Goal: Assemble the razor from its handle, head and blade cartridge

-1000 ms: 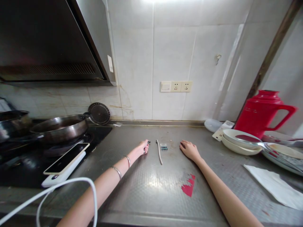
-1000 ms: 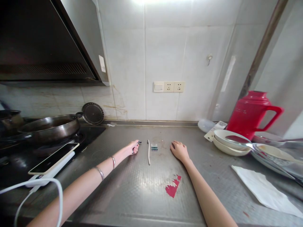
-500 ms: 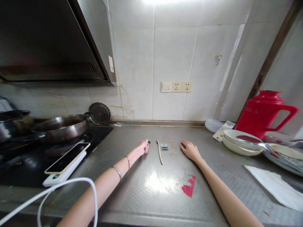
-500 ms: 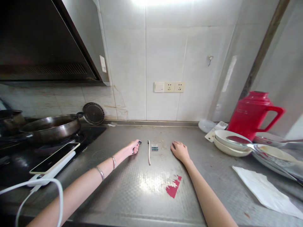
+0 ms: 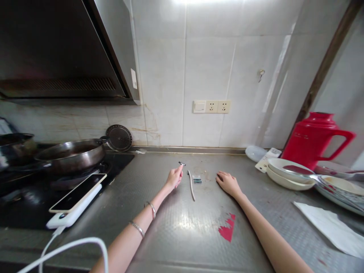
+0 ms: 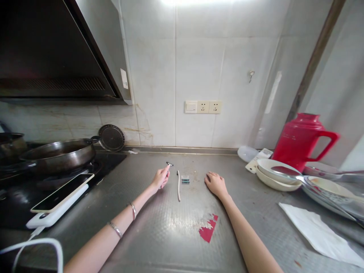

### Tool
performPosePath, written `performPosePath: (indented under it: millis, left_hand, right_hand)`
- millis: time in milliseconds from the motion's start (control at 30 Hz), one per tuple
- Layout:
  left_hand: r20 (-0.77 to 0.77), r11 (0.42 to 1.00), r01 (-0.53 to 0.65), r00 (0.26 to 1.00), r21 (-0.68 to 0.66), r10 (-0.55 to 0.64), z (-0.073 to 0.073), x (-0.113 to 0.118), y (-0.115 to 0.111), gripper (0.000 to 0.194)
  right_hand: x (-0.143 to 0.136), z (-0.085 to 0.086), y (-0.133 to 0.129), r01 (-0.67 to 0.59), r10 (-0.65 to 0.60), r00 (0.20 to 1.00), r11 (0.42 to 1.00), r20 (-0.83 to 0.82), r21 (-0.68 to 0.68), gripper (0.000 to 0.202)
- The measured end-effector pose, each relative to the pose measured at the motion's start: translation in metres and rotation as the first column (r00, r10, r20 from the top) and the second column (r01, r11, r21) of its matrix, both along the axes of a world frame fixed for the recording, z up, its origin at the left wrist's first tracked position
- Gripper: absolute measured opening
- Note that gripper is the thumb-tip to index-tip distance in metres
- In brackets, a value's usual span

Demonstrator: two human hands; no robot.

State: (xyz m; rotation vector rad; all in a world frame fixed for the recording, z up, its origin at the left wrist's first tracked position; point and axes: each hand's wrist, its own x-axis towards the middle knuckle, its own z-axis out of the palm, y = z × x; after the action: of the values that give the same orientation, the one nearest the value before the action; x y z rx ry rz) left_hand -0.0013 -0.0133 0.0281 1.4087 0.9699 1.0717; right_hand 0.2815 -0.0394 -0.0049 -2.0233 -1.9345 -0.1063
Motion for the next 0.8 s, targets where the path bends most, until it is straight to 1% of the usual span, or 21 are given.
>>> performPosePath:
  millis: [100, 167, 233, 267, 300, 333, 367, 400, 433, 500, 533, 567, 600, 667, 733, 800]
  left_hand:
    - [0.000, 0.999, 0.031, 1.000, 0.034, -0.031, 0.004, 0.000, -0.004, 0.049]
    - [-0.005, 0.997, 0.046, 0.999, 0.056, -0.046, 0.006, -0.001, -0.007, 0.050]
    - [-0.006, 0.995, 0.064, 0.998, 0.073, -0.064, 0.008, -0.002, -0.009, 0.050]
    - [-0.003, 0.994, 0.074, 0.997, 0.078, -0.074, 0.009, -0.003, -0.011, 0.050]
    - [0.001, 0.993, 0.084, 0.996, 0.080, -0.084, 0.010, -0.003, -0.012, 0.050]
    - [0.007, 0.993, 0.090, 0.996, 0.079, -0.091, 0.010, -0.004, -0.014, 0.050]
    - [0.012, 0.993, 0.094, 0.995, 0.077, -0.095, 0.011, -0.004, -0.016, 0.049]
    - [0.016, 0.993, 0.097, 0.995, 0.074, -0.098, 0.012, -0.003, -0.017, 0.049]
    - [0.016, 0.993, 0.100, 0.995, 0.070, -0.101, 0.013, -0.003, -0.019, 0.049]
    - [0.008, 0.993, 0.103, 0.995, 0.065, -0.104, 0.013, -0.002, -0.022, 0.049]
    - [0.002, 0.992, 0.103, 0.995, 0.066, -0.104, 0.013, -0.001, -0.023, 0.048]
    - [-0.005, 0.992, 0.102, 0.995, 0.068, -0.102, 0.013, -0.001, -0.024, 0.048]
    - [-0.011, 0.992, 0.099, 0.995, 0.073, -0.099, 0.013, 0.000, -0.024, 0.048]
    - [-0.023, 0.992, 0.093, 0.996, 0.089, -0.091, 0.013, 0.000, -0.025, 0.048]
    - [-0.032, 0.991, 0.084, 0.996, 0.101, -0.081, 0.012, 0.000, -0.025, 0.049]
    - [-0.039, 0.992, 0.072, 0.997, 0.104, -0.069, 0.012, 0.000, -0.025, 0.049]
  right_hand:
    - [0.000, 0.000, 0.000, -0.010, 0.010, 1.000, 1.000, -0.016, 0.000, 0.038]
    - [-0.004, 0.004, 0.000, -0.009, 0.011, 0.999, 0.999, -0.051, 0.041, 0.038]
    - [-0.015, 0.012, 0.001, -0.029, 0.046, 0.989, 0.992, -0.144, 0.119, 0.037]
    - [-0.024, 0.019, 0.000, -0.056, 0.090, 0.972, 0.985, -0.218, 0.160, 0.036]
    - [-0.034, 0.026, 0.000, -0.095, 0.156, 0.934, 0.976, -0.323, 0.197, 0.035]
    - [-0.046, 0.033, -0.001, -0.142, 0.230, 0.865, 0.964, -0.446, 0.223, 0.034]
    - [-0.059, 0.041, -0.003, -0.198, 0.297, 0.771, 0.952, -0.563, 0.232, 0.035]
    - [-0.072, 0.049, -0.005, -0.246, 0.341, 0.659, 0.940, -0.670, 0.236, 0.036]
    - [-0.084, 0.055, -0.007, -0.281, 0.349, 0.544, 0.933, -0.763, 0.227, 0.038]
    - [-0.105, 0.064, -0.011, -0.337, 0.295, 0.294, 0.922, -0.909, 0.190, 0.045]
    - [-0.114, 0.067, -0.013, -0.352, 0.256, 0.195, 0.919, -0.947, 0.176, 0.046]
    - [-0.120, 0.069, -0.014, -0.361, 0.218, 0.115, 0.918, -0.969, 0.164, 0.046]
    - [-0.125, 0.069, -0.014, -0.368, 0.189, 0.056, 0.917, -0.980, 0.156, 0.045]
    - [-0.132, 0.069, -0.014, -0.383, 0.158, -0.005, 0.912, -0.987, 0.148, 0.043]
    - [-0.135, 0.069, -0.014, -0.394, 0.158, -0.022, 0.906, -0.987, 0.153, 0.041]
    - [-0.137, 0.069, -0.013, -0.387, 0.166, -0.017, 0.908, -0.986, 0.160, 0.039]
